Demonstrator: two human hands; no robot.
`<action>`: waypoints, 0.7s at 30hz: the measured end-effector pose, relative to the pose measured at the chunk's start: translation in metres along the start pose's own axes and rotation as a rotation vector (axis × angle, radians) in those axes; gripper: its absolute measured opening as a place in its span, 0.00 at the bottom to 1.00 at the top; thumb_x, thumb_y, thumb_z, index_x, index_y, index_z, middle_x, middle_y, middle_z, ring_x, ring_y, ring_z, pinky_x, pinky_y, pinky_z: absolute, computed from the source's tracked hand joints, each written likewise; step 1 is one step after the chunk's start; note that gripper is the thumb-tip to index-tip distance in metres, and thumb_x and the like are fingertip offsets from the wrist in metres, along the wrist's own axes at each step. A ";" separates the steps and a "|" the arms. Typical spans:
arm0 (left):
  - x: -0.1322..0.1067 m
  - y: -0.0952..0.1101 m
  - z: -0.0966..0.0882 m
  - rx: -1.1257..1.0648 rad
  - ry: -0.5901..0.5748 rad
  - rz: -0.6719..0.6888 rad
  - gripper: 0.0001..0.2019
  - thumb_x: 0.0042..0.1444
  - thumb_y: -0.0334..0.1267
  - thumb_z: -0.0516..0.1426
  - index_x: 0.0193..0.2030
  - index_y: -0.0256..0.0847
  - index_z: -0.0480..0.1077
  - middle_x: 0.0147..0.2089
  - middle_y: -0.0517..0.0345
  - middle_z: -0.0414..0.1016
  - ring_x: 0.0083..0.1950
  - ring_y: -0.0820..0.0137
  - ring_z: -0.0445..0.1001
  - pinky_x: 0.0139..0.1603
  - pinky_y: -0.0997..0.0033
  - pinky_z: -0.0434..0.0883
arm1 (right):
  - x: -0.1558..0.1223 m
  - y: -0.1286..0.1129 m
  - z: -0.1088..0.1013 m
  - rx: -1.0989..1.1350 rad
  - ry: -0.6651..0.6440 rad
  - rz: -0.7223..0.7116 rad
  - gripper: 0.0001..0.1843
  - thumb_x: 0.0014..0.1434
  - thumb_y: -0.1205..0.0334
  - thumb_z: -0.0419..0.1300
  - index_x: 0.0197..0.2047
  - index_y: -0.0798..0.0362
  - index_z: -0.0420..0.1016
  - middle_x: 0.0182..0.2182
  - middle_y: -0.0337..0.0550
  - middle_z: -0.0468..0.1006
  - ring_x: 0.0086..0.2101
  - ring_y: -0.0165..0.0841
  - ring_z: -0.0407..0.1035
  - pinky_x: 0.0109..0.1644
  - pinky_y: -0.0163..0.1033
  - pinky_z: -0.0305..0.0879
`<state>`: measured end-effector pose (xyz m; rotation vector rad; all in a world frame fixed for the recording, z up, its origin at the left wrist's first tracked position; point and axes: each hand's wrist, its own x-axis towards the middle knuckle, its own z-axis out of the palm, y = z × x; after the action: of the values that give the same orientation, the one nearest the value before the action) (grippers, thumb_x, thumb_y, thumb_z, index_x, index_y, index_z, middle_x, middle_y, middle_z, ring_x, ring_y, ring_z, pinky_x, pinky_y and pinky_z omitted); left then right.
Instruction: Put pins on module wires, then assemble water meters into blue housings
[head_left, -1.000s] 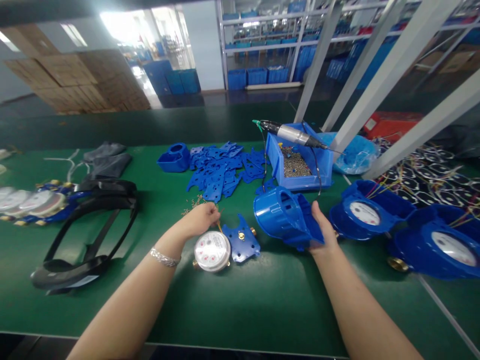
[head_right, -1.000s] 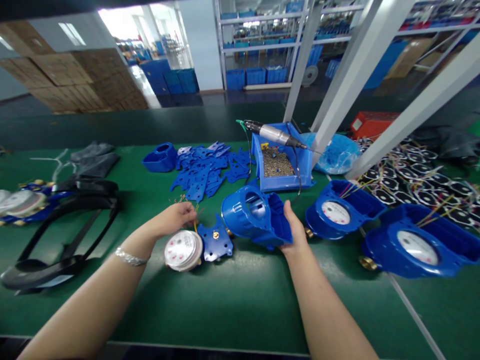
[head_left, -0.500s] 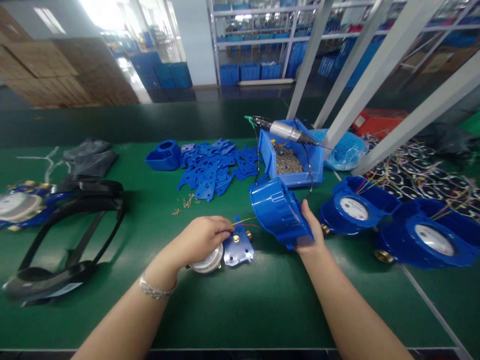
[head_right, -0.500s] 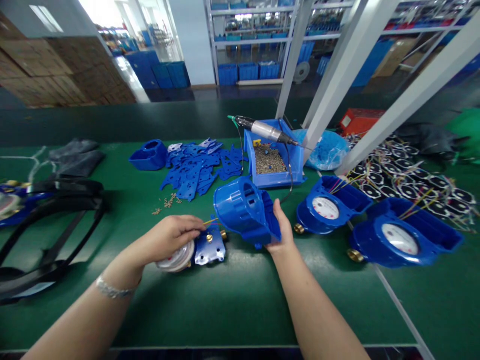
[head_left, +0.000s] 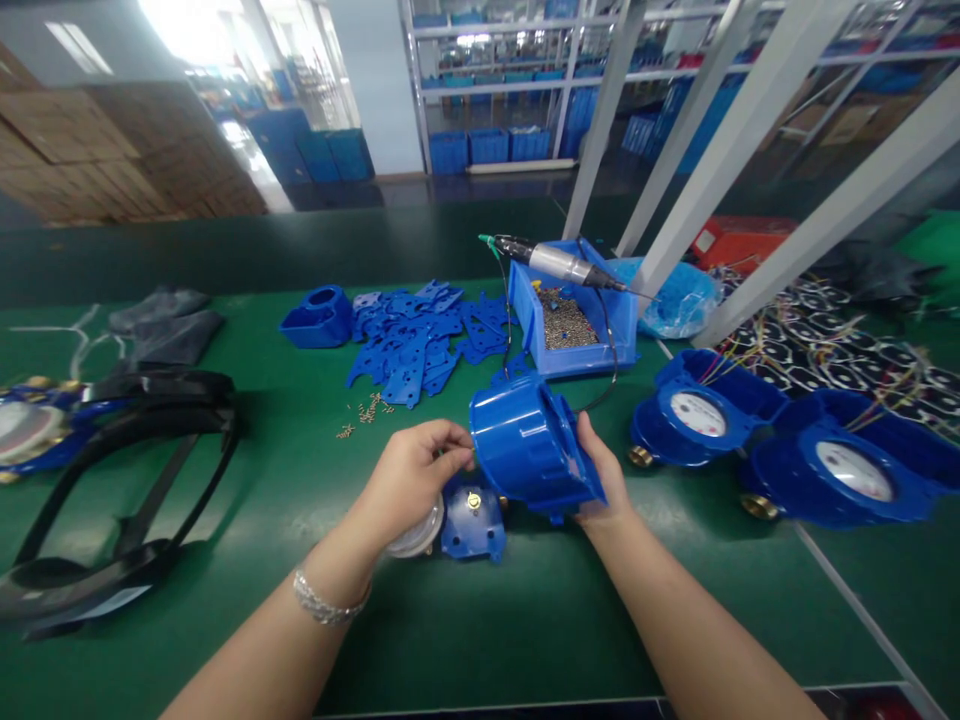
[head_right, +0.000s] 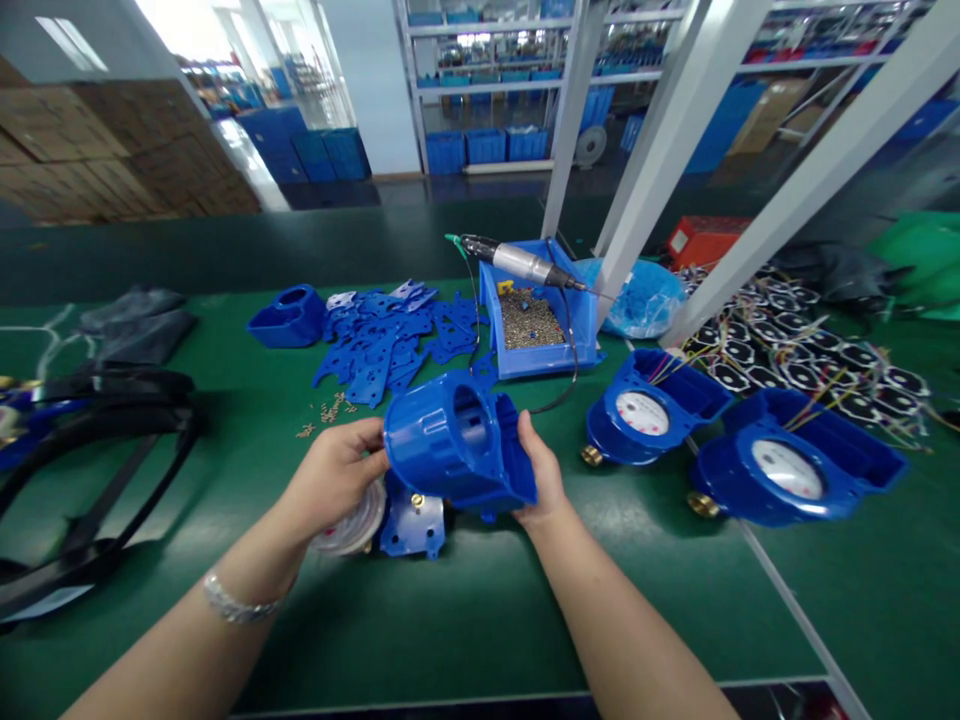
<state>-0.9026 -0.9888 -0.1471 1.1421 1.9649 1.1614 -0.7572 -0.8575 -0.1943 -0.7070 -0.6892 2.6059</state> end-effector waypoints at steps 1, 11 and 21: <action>-0.001 0.000 0.001 0.017 -0.004 0.019 0.04 0.47 0.32 0.53 0.28 0.38 0.69 0.26 0.59 0.74 0.32 0.70 0.71 0.36 0.70 0.67 | -0.001 0.002 0.002 -0.004 -0.002 0.001 0.24 0.58 0.46 0.43 0.40 0.54 0.72 0.35 0.45 0.77 0.40 0.38 0.70 0.52 0.49 0.59; -0.008 -0.007 0.004 0.087 0.087 0.048 0.07 0.43 0.38 0.57 0.25 0.35 0.71 0.25 0.59 0.74 0.28 0.70 0.70 0.28 0.73 0.68 | -0.006 0.018 0.011 -0.028 0.003 -0.046 0.21 0.52 0.48 0.54 0.43 0.54 0.70 0.38 0.47 0.76 0.43 0.40 0.68 0.53 0.48 0.59; -0.010 -0.004 0.007 0.201 0.179 0.083 0.10 0.47 0.40 0.56 0.27 0.35 0.73 0.24 0.58 0.75 0.27 0.70 0.71 0.27 0.74 0.68 | -0.005 0.024 0.009 0.034 0.018 -0.031 0.21 0.53 0.49 0.54 0.45 0.55 0.69 0.39 0.47 0.75 0.43 0.37 0.69 0.53 0.47 0.58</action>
<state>-0.8942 -0.9960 -0.1528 1.2699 2.2312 1.1641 -0.7636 -0.8829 -0.1986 -0.7036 -0.6440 2.5736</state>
